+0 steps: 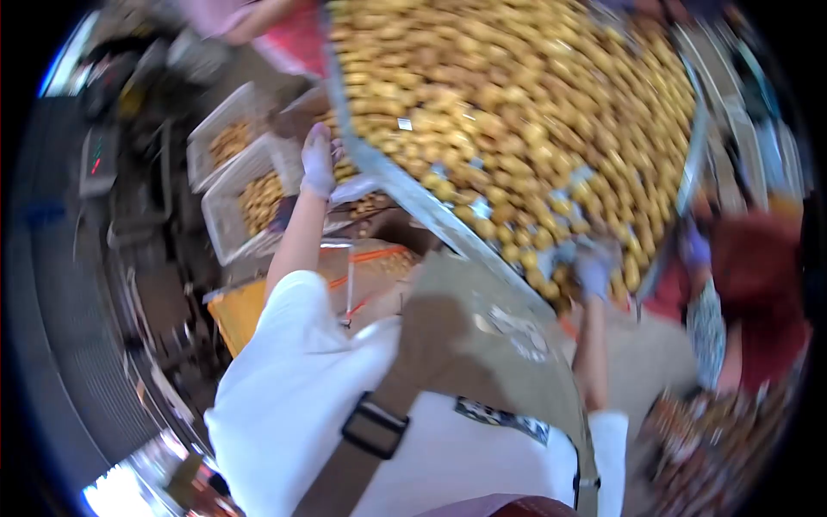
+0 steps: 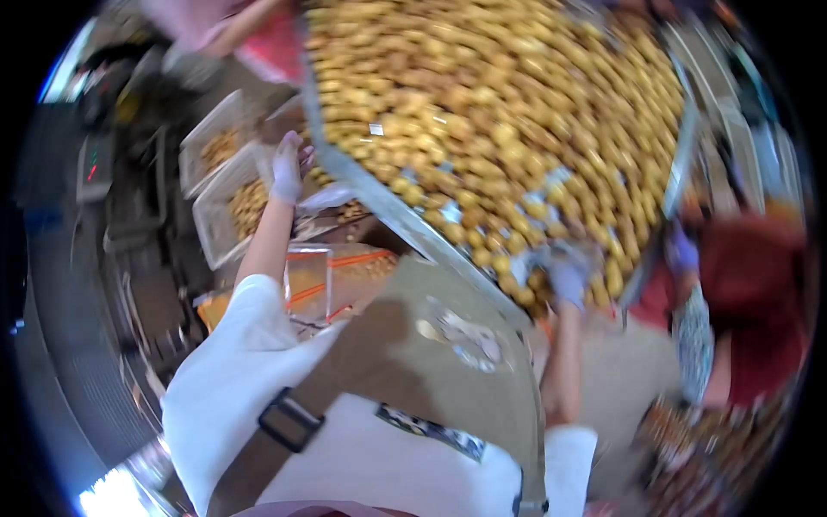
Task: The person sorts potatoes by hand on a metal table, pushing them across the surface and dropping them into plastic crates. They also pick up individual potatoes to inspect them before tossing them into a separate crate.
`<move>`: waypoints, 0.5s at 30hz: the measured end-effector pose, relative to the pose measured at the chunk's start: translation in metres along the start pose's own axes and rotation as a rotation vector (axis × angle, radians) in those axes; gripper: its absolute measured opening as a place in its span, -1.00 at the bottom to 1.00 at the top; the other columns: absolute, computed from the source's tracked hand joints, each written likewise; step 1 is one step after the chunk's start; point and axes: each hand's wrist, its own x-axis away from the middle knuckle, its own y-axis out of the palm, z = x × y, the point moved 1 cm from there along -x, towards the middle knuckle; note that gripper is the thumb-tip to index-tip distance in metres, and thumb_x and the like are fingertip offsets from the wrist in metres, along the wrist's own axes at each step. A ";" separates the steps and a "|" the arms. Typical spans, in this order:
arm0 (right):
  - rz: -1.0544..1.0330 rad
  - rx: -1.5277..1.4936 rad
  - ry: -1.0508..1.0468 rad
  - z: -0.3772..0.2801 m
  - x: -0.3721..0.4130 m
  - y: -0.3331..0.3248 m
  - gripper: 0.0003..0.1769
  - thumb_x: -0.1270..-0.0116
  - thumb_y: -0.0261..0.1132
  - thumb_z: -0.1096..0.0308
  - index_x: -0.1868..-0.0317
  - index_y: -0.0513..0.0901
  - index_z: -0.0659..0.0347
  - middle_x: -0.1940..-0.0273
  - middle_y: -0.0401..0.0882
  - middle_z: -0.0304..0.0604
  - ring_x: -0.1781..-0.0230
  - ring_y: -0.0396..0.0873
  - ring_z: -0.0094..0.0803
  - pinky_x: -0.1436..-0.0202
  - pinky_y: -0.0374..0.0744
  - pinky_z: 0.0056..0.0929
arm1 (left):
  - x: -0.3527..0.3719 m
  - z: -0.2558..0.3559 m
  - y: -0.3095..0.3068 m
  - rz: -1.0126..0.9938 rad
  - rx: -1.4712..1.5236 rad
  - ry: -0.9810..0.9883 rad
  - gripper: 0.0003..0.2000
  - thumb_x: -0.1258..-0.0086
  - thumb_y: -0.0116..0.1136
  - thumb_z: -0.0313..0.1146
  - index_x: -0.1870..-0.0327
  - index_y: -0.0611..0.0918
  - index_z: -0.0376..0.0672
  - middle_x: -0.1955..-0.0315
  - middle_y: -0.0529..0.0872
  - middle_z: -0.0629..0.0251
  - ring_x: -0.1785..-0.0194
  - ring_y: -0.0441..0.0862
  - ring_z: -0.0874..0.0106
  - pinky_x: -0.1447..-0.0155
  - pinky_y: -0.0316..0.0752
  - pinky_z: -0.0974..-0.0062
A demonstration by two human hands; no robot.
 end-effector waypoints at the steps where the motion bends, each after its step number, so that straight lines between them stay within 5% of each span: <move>1: 0.132 0.564 -0.213 -0.006 0.009 0.027 -0.39 -0.31 0.32 -0.01 -0.28 0.59 0.11 -0.34 0.47 0.15 -0.43 0.30 0.10 -0.57 0.14 0.02 | 0.017 -0.032 0.038 -0.182 -0.273 0.194 -0.57 -0.49 0.20 -0.04 -0.30 0.58 0.02 -0.08 0.67 0.34 -0.13 0.61 0.31 -0.18 0.54 0.27; 4: 0.207 0.492 -0.424 0.005 0.051 0.037 -0.42 -0.28 0.30 -0.12 -0.30 0.62 -0.26 -0.53 0.23 0.03 -0.57 0.09 0.15 -0.57 -0.09 0.36 | 0.129 -0.049 0.124 -0.692 -1.347 1.149 -0.43 -0.39 0.20 0.00 -0.41 0.50 0.09 -0.37 0.51 0.06 -0.48 0.37 0.07 -0.49 0.26 0.03; 6: 0.396 0.705 -0.224 0.030 0.054 0.027 -0.43 -0.29 0.29 -0.11 -0.31 0.62 -0.27 -0.54 0.22 0.00 -0.58 0.05 0.17 -0.52 -0.10 0.48 | 0.204 -0.049 0.153 -0.982 -1.543 1.238 -0.36 -0.32 0.17 0.08 -0.43 0.48 0.10 -0.48 0.31 -0.11 -0.54 0.23 -0.08 -0.52 0.17 -0.05; 7: 0.477 0.588 -0.032 0.014 0.058 0.028 -0.44 -0.29 0.30 -0.10 -0.29 0.63 -0.27 -0.53 0.24 -0.04 -0.58 0.01 0.22 -0.53 -0.10 0.46 | 0.234 -0.058 0.165 -1.144 -1.619 0.988 -0.33 -0.31 0.17 0.09 -0.44 0.46 0.07 -0.51 0.21 -0.19 -0.55 0.19 -0.12 -0.52 0.16 -0.04; 8: 0.448 0.397 -0.076 0.011 0.052 0.032 -0.45 -0.30 0.29 -0.09 -0.30 0.62 -0.31 -0.52 0.26 -0.06 -0.58 0.02 0.20 -0.55 -0.10 0.42 | 0.256 -0.067 0.175 -1.284 -1.689 0.727 -0.30 -0.29 0.17 0.11 -0.46 0.44 0.04 -0.54 0.12 -0.26 -0.56 0.16 -0.16 -0.53 0.14 -0.04; 10: 0.285 0.442 -0.425 -0.036 0.052 0.037 -0.44 -0.32 0.28 -0.12 -0.34 0.59 -0.35 -0.54 0.22 -0.07 -0.59 0.01 0.15 -0.57 -0.09 0.35 | 0.265 -0.101 0.191 -1.391 -1.558 0.963 -0.18 -0.28 0.21 0.15 -0.51 0.34 -0.14 -0.50 0.08 -0.44 -0.56 0.15 -0.18 -0.53 0.17 -0.01; 11: 0.331 0.553 -0.443 -0.026 0.044 0.043 -0.42 -0.32 0.28 -0.14 -0.36 0.56 -0.38 -0.55 0.20 -0.09 -0.59 0.03 0.13 -0.58 -0.06 0.32 | 0.272 -0.096 0.207 -1.552 -1.435 0.821 -0.17 -0.28 0.21 0.16 -0.48 0.37 -0.24 -0.45 0.12 -0.55 -0.51 0.23 -0.25 -0.55 0.16 0.04; 12: 0.378 0.666 -0.460 -0.015 0.036 0.049 -0.40 -0.33 0.27 -0.17 -0.38 0.53 -0.41 -0.56 0.18 -0.11 -0.59 0.04 0.10 -0.58 -0.04 0.29 | 0.278 -0.096 0.216 -1.623 -1.353 0.909 -0.24 -0.31 0.24 0.09 -0.46 0.41 -0.18 -0.45 0.25 -0.37 -0.40 0.40 -0.20 -0.52 0.24 0.12; 15: 0.448 0.590 -0.177 -0.001 0.024 0.006 -0.35 -0.31 0.27 -0.22 -0.41 0.50 -0.40 -0.49 0.28 -0.12 -0.53 0.16 0.05 -0.54 0.09 0.25 | 0.273 -0.109 0.245 -2.052 -1.023 0.439 -0.51 -0.43 0.19 -0.09 -0.34 0.57 -0.05 -0.33 0.53 0.01 -0.32 0.54 0.07 -0.41 0.40 0.24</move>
